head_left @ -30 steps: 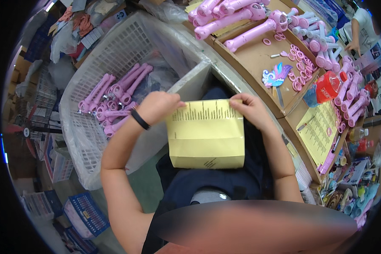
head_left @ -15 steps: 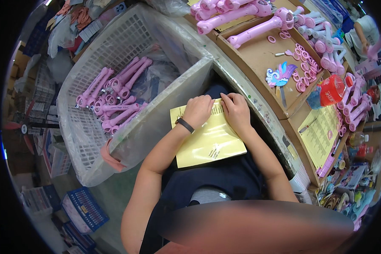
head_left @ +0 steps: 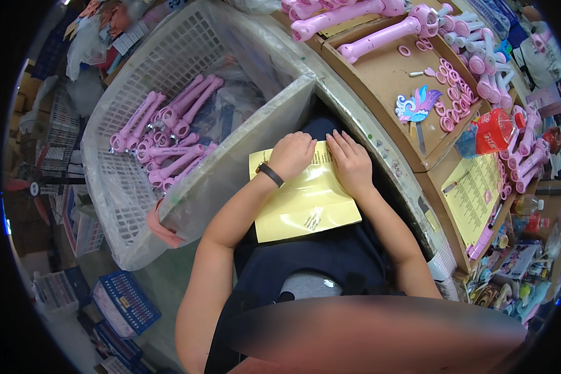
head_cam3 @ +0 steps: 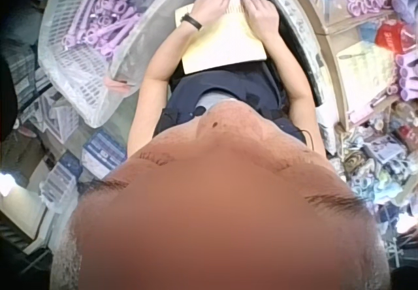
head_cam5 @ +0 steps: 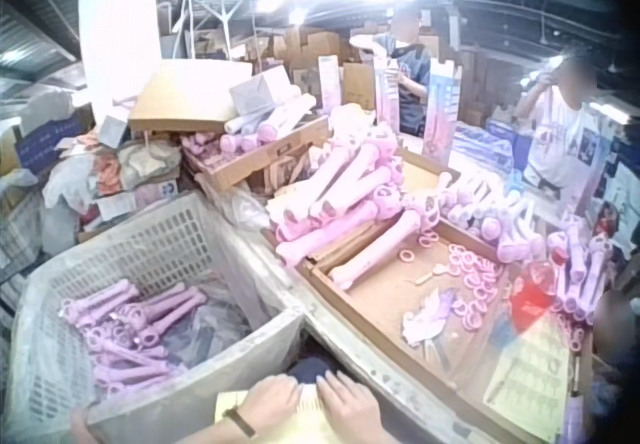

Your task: The person assembles pink plastic toy wands by attaching small pink rings to the handles. They repeatedly pick up a wand, attach a ring, and place the wand into a white basket. The person also handles yellow paper sheets and a pink cloth during the process.

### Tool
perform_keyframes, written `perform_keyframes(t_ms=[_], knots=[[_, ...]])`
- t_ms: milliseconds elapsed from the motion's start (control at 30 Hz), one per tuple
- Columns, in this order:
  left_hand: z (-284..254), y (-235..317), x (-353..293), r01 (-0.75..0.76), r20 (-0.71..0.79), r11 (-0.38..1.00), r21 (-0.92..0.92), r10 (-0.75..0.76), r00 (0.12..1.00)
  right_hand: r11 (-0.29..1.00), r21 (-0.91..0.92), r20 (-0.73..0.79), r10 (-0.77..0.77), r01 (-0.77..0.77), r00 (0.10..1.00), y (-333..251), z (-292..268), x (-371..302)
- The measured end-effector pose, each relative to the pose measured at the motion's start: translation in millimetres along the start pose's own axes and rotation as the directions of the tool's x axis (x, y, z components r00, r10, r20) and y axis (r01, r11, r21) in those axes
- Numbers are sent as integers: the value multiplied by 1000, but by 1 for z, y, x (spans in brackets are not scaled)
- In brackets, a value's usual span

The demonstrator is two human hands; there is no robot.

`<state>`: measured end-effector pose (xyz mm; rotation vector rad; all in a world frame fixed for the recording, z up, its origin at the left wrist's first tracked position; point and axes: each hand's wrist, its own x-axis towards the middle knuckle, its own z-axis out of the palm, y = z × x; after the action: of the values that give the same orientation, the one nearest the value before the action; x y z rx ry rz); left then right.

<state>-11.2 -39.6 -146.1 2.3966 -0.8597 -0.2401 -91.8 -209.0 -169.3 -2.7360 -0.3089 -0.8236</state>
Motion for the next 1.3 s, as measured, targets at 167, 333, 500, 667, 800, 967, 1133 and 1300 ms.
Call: perform_keyframes(t_ms=[167,333,500,667,800,967,1133,1300], knots=[[0,-3,1,4,13,1000,-16,-3,1000,999,38,50,-30,28,998,5,-1,-1],[-2,-4,2,17,50,1000,-19,-16,999,994,71,78,-88,82,993,11,-6,1],[-2,-5,3,0,52,1000,-4,0,999,981,112,59,-168,160,984,18,-11,9],[-4,-8,5,-16,54,1000,-9,17,998,964,228,41,-147,134,988,17,-21,11],[-12,-5,7,-4,101,1000,-5,5,995,893,442,45,-117,85,992,20,-35,2],[-22,7,15,-2,160,1000,23,-2,987,571,811,-13,237,-128,971,23,-47,-18],[-22,17,39,13,224,972,236,-68,972,196,977,-64,638,-82,767,32,-67,-17],[-17,29,75,51,373,946,320,-175,911,219,966,-60,713,-140,699,41,-102,16]])
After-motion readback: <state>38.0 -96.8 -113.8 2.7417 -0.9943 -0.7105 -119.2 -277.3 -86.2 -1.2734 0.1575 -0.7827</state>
